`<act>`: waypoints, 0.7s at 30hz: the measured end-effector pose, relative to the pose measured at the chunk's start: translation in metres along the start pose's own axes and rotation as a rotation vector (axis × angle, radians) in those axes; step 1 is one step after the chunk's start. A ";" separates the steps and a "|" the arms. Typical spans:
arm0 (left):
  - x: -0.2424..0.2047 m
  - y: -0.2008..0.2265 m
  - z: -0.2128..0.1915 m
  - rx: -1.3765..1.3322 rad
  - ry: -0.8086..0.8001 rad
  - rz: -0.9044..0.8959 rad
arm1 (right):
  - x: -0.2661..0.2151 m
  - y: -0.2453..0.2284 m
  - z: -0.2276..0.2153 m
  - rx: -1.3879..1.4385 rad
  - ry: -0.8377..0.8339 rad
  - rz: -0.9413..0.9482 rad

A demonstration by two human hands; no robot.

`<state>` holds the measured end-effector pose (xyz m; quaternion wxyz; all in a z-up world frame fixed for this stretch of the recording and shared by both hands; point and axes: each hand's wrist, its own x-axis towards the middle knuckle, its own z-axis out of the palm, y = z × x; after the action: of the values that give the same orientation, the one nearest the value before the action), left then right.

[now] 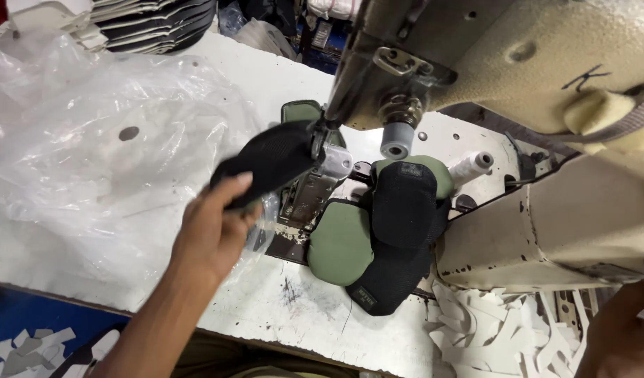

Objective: Unpacking padded shoe components from a plastic bag and arranging them on a workstation near a sewing machine.

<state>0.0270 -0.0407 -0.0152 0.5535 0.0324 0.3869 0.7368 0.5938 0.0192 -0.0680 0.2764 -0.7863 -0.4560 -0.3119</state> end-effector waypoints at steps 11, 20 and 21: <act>-0.023 -0.023 0.020 0.072 -0.106 -0.044 | 0.024 -0.020 -0.031 0.287 0.341 -0.629; 0.026 -0.024 0.037 0.059 -0.170 0.014 | 0.020 -0.018 -0.015 0.521 0.260 -0.531; 0.032 -0.022 0.040 0.075 -0.147 0.023 | 0.020 -0.024 -0.018 0.404 0.309 -0.521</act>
<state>0.0517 0.0096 -0.0127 0.5703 0.1118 0.3721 0.7237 0.5760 0.0273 -0.0374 0.4029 -0.5168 -0.6464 -0.3909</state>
